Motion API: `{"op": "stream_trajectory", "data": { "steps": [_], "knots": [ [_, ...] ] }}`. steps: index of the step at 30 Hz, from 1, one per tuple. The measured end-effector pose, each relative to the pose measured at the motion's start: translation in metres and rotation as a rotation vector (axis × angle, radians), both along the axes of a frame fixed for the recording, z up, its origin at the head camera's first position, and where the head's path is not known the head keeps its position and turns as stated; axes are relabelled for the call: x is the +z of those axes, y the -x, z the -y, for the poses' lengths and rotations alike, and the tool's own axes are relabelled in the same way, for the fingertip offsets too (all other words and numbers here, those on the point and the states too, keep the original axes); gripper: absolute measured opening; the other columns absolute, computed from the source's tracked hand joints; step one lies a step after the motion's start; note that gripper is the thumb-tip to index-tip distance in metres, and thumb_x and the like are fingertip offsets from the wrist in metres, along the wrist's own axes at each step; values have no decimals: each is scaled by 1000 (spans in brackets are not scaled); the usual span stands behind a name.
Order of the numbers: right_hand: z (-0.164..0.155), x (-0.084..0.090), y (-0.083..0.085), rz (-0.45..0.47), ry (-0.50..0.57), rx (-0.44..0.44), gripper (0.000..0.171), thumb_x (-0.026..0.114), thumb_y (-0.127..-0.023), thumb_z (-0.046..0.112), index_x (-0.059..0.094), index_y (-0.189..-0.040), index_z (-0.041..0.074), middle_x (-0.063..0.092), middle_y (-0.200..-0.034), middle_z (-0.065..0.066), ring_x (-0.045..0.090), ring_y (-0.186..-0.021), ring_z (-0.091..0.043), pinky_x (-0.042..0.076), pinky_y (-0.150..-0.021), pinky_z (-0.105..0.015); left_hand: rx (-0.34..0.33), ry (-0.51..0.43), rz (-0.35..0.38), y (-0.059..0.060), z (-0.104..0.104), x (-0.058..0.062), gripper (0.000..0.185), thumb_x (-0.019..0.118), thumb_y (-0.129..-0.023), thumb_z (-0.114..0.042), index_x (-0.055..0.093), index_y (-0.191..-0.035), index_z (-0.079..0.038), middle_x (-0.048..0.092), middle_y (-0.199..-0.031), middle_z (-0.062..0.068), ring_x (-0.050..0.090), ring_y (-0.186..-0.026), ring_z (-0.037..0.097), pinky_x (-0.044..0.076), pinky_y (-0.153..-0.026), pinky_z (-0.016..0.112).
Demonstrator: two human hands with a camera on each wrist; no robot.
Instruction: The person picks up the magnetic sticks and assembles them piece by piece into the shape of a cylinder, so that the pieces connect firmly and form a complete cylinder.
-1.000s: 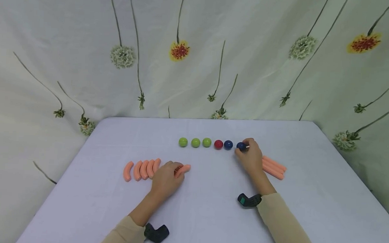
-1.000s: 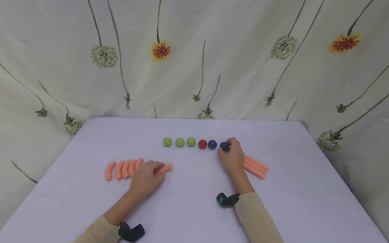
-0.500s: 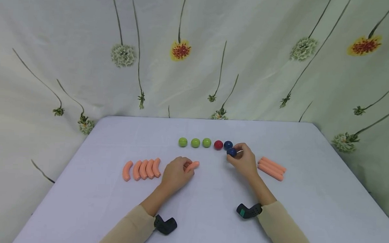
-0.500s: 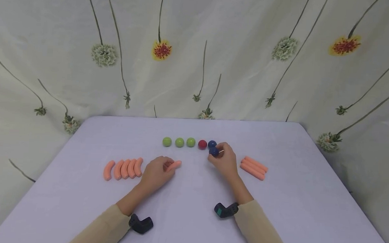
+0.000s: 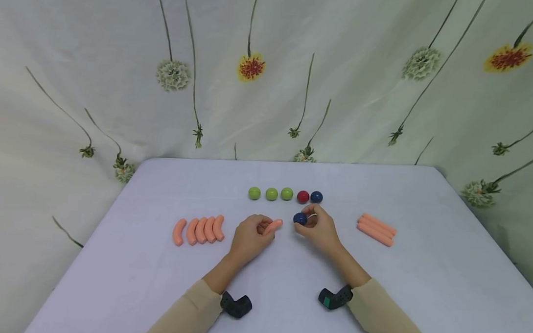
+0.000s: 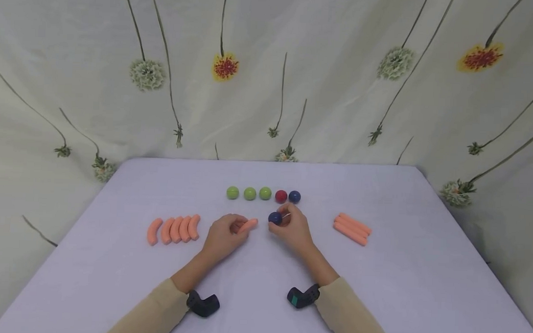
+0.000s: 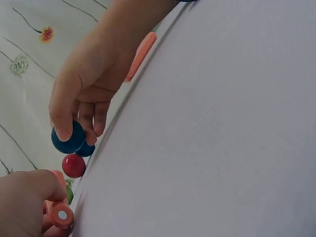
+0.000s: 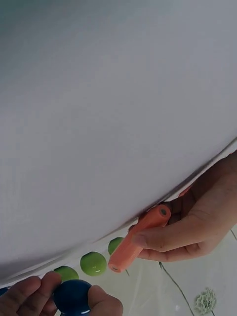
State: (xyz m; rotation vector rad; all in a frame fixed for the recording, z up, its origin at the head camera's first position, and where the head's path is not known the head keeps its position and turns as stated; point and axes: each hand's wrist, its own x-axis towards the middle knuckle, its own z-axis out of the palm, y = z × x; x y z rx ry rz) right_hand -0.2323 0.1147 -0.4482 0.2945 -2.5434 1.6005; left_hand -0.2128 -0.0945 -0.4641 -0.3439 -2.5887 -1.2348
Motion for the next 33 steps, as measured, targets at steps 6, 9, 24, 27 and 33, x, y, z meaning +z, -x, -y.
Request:
{"op": "stream_trajectory", "data": {
  "steps": [6, 9, 24, 27, 33],
  "knots": [
    [0, -10, 0, -43, 26, 65, 32, 78, -77, 6, 58, -103, 4, 61, -92, -8, 59, -77, -19, 49, -69, -27, -22, -10, -19, 1, 0, -4, 23, 75, -80, -12, 71, -101, -7, 63, -85, -1, 59, -73, 9, 49, -65, 25],
    [0, -16, 0, -67, 20, 102, 32, 79, -77, 6, 59, -103, 4, 61, -93, -7, 59, -77, -18, 49, -70, -27, -40, -16, -50, 2, 2, -7, 22, 76, -79, -11, 72, -101, -7, 64, -85, -1, 60, -74, 10, 50, -65, 25],
    [3, -17, -1, -99, 21, 164, 35, 82, -76, 4, 60, -104, 2, 63, -92, -8, 60, -79, -22, 47, -71, -30, -56, -9, -83, 1, 4, -8, 23, 77, -77, -9, 72, -100, -8, 62, -84, -2, 60, -73, 9, 49, -64, 25],
    [2, -19, -1, -119, 13, 176, 34, 82, -76, 6, 61, -103, 4, 63, -89, -4, 59, -77, -18, 46, -68, -26, -58, -6, -84, 1, 3, -8, 23, 77, -78, -9, 72, -100, -8, 62, -84, -2, 60, -73, 9, 50, -64, 25],
    [0, -22, -1, -141, -25, 194, 33, 82, -75, 7, 62, -101, 6, 63, -88, 0, 58, -76, -14, 46, -68, -26, -69, -2, -64, -2, 2, -7, 22, 77, -79, -9, 72, -100, -9, 61, -85, -2, 60, -74, 9, 49, -65, 24]
  ]
}}
